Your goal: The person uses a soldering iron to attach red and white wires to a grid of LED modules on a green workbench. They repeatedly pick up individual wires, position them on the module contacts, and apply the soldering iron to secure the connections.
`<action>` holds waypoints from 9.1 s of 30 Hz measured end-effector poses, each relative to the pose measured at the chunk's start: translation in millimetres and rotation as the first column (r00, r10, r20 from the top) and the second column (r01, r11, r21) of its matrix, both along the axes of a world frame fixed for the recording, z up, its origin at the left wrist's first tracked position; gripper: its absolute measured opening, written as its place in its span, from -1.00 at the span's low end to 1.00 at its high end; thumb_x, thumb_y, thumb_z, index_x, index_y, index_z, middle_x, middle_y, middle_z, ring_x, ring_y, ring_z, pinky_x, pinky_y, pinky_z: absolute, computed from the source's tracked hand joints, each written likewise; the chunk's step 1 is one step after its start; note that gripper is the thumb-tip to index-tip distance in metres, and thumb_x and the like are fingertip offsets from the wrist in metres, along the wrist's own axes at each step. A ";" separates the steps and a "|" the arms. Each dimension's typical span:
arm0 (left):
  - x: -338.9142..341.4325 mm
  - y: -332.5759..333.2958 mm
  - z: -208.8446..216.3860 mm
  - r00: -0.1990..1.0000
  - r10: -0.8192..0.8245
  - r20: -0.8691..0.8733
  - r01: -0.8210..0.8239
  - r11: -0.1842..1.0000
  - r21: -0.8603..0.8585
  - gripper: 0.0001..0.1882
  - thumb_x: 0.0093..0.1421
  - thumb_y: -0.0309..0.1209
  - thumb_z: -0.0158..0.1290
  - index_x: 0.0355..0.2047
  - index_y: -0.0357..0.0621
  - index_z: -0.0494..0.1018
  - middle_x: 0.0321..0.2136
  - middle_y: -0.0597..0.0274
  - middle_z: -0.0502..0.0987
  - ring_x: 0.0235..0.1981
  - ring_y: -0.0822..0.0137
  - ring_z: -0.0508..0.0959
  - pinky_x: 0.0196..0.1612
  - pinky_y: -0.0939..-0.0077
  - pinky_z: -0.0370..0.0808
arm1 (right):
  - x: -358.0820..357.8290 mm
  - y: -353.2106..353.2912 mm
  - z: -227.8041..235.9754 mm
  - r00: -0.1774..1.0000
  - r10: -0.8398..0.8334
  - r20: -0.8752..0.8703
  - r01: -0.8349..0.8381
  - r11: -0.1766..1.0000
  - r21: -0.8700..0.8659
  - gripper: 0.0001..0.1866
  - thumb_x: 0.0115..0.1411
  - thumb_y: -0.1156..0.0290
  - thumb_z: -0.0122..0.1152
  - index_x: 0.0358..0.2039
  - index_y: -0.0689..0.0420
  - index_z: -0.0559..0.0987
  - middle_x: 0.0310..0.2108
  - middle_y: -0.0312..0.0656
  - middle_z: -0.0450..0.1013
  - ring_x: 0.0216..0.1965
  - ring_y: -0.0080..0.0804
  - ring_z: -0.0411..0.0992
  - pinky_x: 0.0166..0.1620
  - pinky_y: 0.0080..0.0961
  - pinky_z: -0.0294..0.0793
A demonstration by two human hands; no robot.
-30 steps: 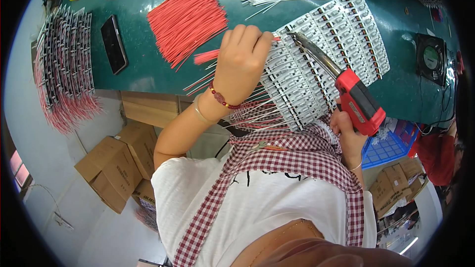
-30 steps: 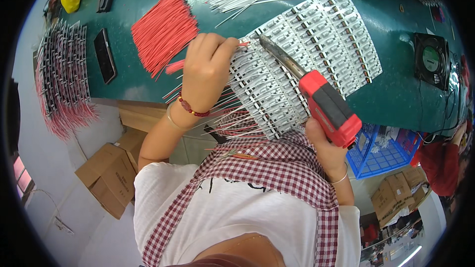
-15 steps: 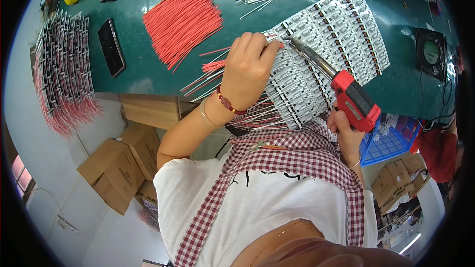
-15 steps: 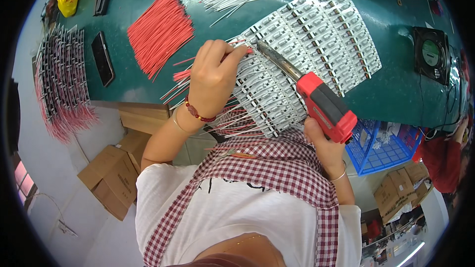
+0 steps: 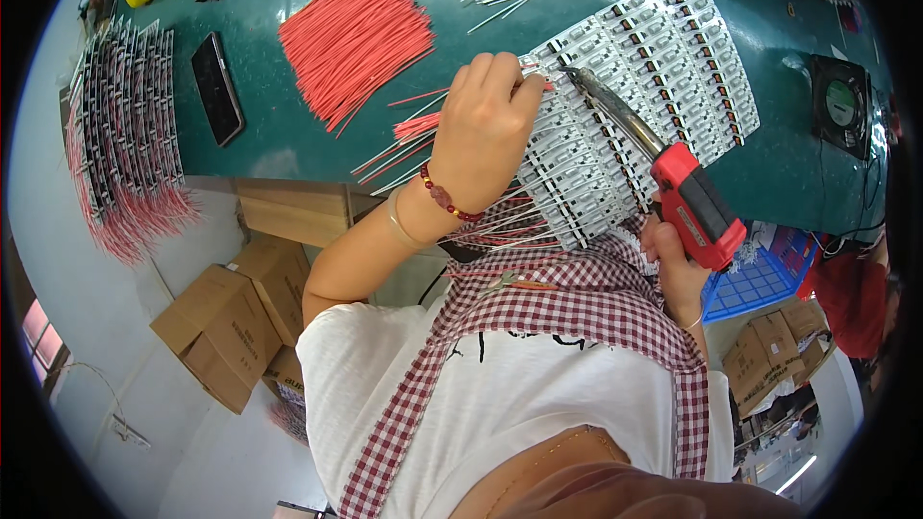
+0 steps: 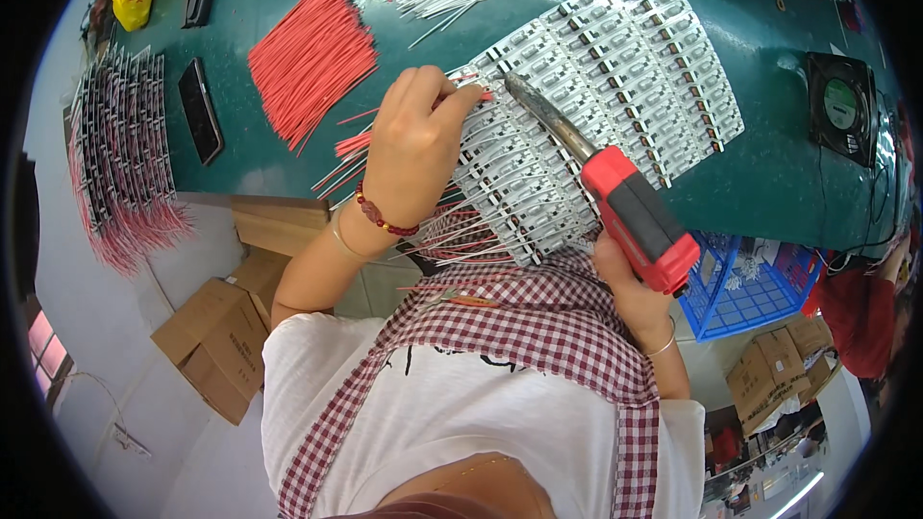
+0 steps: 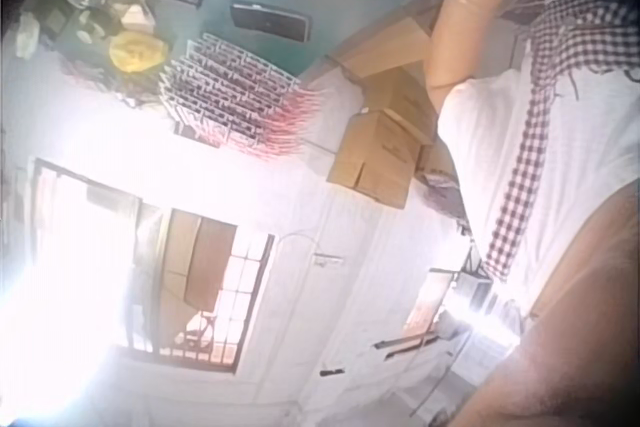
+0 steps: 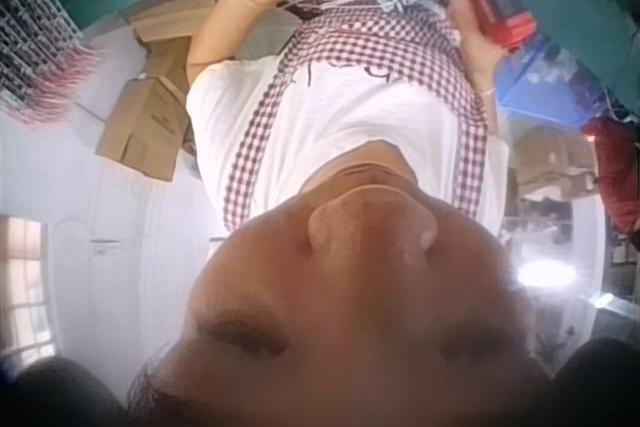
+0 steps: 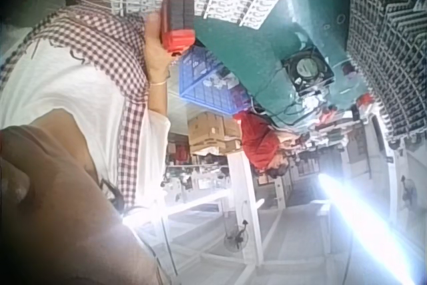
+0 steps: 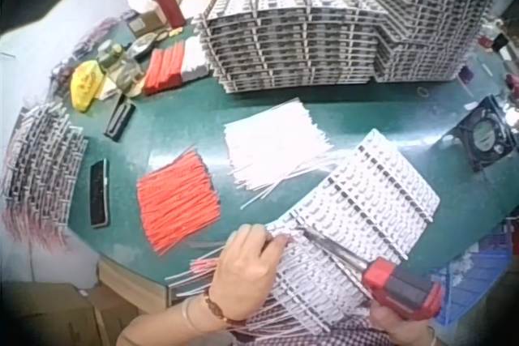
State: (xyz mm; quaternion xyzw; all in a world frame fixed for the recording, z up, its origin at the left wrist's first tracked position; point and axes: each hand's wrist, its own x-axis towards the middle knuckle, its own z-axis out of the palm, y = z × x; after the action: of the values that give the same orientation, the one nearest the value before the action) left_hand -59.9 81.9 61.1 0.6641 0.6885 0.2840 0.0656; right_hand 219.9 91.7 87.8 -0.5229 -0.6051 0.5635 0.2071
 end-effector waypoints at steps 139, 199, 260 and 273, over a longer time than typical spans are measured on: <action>45.0 -28.4 -6.2 0.998 -0.040 0.039 0.036 0.995 0.095 -0.69 -0.11 -0.65 0.17 -0.28 -0.21 0.59 -0.49 0.24 0.37 -0.43 0.25 0.41 -0.39 0.41 0.36 | 72.4 -31.6 -16.2 0.993 0.022 -0.118 -0.048 0.974 -0.220 -0.89 0.24 0.53 0.24 -0.23 0.25 0.59 -0.35 -0.33 0.49 -0.30 -0.55 0.43 -0.20 -0.52 0.44; 51.1 -32.1 -9.8 1.000 -0.015 0.005 0.014 0.998 0.066 -0.80 -0.04 -0.60 0.25 -0.35 -0.18 0.57 -0.51 0.26 0.37 -0.44 0.24 0.41 -0.35 0.34 0.33 | 90.1 -42.0 -39.6 0.984 0.131 0.120 -0.138 0.989 0.056 -0.81 0.10 0.44 0.37 -0.26 0.19 0.67 -0.37 -0.14 0.60 -0.37 -0.32 0.58 -0.31 -0.44 0.52; 46.4 -34.1 -4.0 0.983 -0.099 -0.155 0.109 0.992 0.060 -0.71 -0.03 -0.55 0.12 -0.23 -0.22 0.58 -0.47 0.27 0.35 -0.40 0.26 0.39 -0.31 0.36 0.30 | 85.2 -39.3 -25.7 0.984 -0.027 -0.176 -0.012 0.976 -0.217 -0.70 0.21 0.28 0.35 -0.15 0.21 0.59 -0.35 -0.30 0.53 -0.36 -0.54 0.46 -0.26 -0.54 0.44; 54.8 -40.6 -10.6 0.982 -0.165 -0.093 0.165 0.986 -0.017 -0.72 0.03 -0.51 0.06 -0.22 -0.32 0.52 -0.43 0.17 0.32 -0.37 0.20 0.36 -0.30 0.30 0.29 | 100.6 -48.0 -48.1 0.994 0.089 0.066 -0.090 0.996 0.010 -0.78 0.13 0.37 0.37 -0.25 0.21 0.66 -0.36 -0.18 0.60 -0.37 -0.36 0.57 -0.28 -0.48 0.51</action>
State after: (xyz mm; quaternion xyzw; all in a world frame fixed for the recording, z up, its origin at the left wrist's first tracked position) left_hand -5.0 41.3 50.5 0.7311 0.6348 0.2428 0.0598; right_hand 320.4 43.7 39.7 -0.5120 -0.6381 0.5508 0.1650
